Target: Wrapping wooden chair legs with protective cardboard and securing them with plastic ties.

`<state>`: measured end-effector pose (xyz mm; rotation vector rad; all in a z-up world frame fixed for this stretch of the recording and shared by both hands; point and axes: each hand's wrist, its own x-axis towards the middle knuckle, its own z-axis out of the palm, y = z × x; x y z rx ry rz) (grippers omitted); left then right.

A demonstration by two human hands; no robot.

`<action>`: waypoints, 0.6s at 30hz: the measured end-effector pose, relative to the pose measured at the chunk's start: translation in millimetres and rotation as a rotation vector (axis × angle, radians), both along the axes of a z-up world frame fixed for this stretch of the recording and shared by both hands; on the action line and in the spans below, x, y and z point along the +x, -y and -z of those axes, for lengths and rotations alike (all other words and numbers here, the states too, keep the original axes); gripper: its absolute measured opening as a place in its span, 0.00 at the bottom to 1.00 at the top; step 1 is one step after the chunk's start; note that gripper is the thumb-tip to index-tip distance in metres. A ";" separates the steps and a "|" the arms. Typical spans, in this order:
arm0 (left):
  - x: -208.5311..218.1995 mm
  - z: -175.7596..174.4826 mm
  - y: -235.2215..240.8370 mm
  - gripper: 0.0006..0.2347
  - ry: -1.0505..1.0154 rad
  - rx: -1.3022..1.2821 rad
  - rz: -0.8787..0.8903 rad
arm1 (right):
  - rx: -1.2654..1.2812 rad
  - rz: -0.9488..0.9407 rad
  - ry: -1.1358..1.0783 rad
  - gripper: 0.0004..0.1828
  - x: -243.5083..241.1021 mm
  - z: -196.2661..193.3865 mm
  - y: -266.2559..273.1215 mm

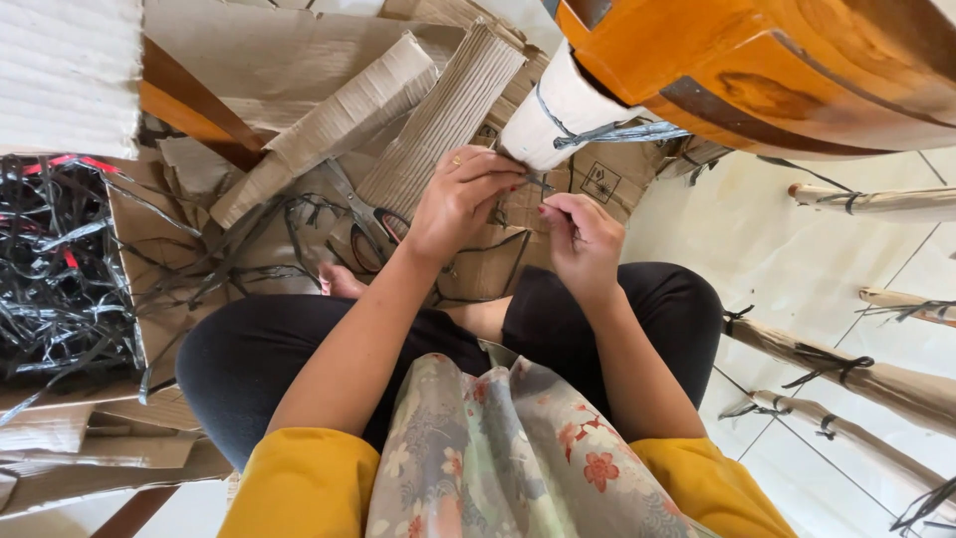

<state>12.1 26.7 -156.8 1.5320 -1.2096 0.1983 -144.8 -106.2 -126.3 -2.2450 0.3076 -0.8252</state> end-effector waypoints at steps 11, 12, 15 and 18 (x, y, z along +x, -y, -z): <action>2.1 -3.4 4.4 0.06 -0.009 -0.072 0.102 | -0.087 -0.061 0.096 0.01 21.6 -3.4 -18.0; 2.3 -6.5 3.9 0.05 0.014 -0.065 0.114 | -0.101 -0.066 0.114 0.01 23.1 -4.8 -18.8; 2.2 -8.8 5.2 0.05 0.002 -0.088 0.125 | -0.097 -0.087 0.143 0.02 23.1 -5.9 -19.9; 1.2 -2.2 4.3 0.06 0.019 -0.084 0.134 | -0.186 -0.112 0.191 0.06 26.7 -24.5 -13.6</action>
